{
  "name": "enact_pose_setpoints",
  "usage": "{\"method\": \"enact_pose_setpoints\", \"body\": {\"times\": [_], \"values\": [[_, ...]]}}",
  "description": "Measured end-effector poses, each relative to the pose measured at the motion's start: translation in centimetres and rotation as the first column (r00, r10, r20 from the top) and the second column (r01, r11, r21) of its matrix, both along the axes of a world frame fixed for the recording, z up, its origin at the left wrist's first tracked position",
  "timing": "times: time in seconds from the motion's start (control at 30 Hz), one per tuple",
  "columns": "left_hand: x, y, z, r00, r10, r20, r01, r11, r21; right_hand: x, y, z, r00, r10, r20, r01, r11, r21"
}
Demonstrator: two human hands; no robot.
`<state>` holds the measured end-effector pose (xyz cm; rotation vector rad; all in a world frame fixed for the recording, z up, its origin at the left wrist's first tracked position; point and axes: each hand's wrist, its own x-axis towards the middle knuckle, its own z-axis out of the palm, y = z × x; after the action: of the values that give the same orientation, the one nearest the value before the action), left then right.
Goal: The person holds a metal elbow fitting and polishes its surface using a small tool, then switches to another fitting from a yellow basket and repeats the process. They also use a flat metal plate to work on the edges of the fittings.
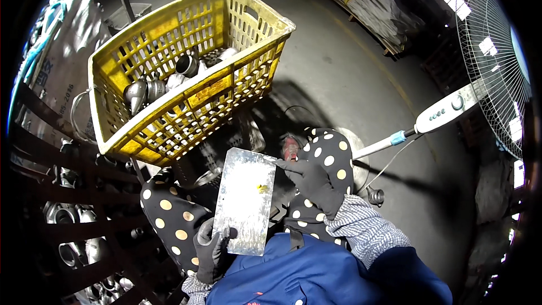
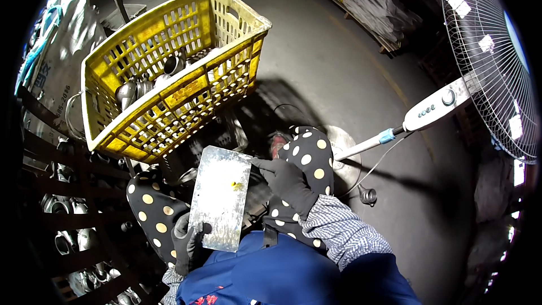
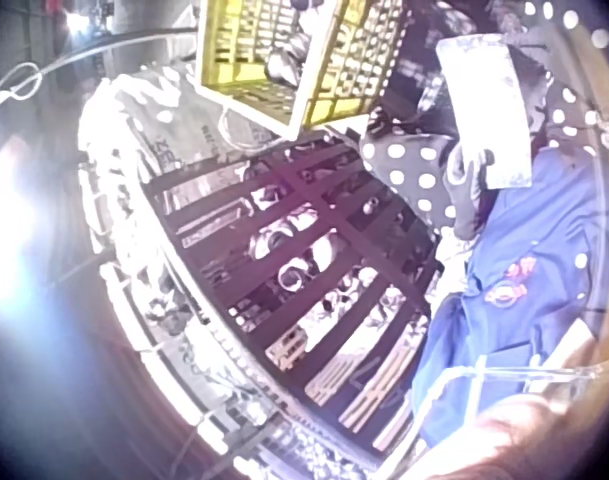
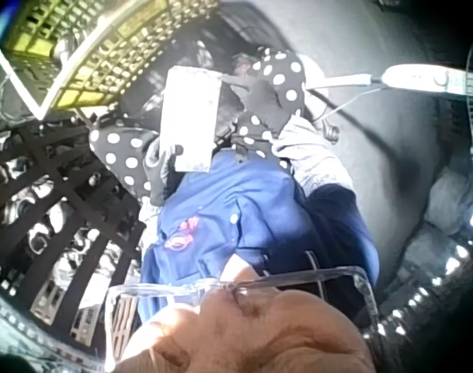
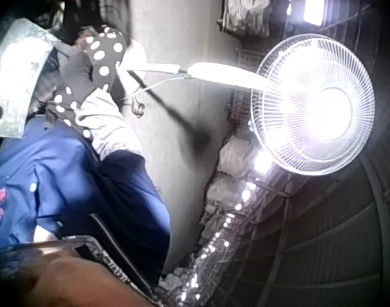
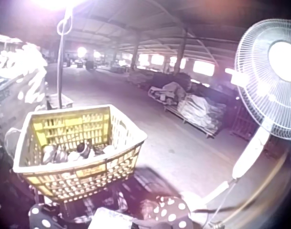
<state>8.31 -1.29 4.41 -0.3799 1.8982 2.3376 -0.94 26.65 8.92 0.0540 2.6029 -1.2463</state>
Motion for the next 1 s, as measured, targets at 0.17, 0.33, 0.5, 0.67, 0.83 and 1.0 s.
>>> {"method": "enact_pose_setpoints", "body": {"times": [0.17, 0.33, 0.5, 0.67, 0.83, 1.0], "values": [[-0.2, 0.3, 1.0, 0.998, 0.004, 0.063, -0.008, 0.999, 0.05, 1.9, -0.1, -1.2, 0.993, 0.108, -0.044, -0.108, 0.994, -0.003], [-0.2, -0.1, -0.1, 0.999, -0.012, 0.043, 0.012, 1.0, 0.001, 1.1, -0.4, -1.3, 0.99, 0.045, -0.134, -0.047, 0.999, -0.014], [-0.1, -0.2, -0.3, 0.996, -0.01, 0.094, 0.009, 1.0, 0.01, 0.0, -1.2, -0.4, 0.993, 0.084, -0.084, -0.072, 0.988, 0.136], [-0.2, 0.1, -0.1, 0.999, 0.018, 0.05, -0.017, 1.0, -0.005, -0.1, -2.1, -0.6, 0.978, 0.143, -0.151, -0.119, 0.98, 0.158], [-0.6, 0.7, 1.2, 0.996, -0.001, 0.087, -0.001, 1.0, 0.019, -1.4, -1.5, -0.7, 0.986, 0.125, -0.113, -0.093, 0.962, 0.256], [-0.6, 0.5, 0.2, 0.997, 0.033, 0.068, -0.037, 0.998, 0.051, -0.1, -2.1, -0.9, 0.956, 0.22, -0.193, -0.199, 0.973, 0.12]]}}
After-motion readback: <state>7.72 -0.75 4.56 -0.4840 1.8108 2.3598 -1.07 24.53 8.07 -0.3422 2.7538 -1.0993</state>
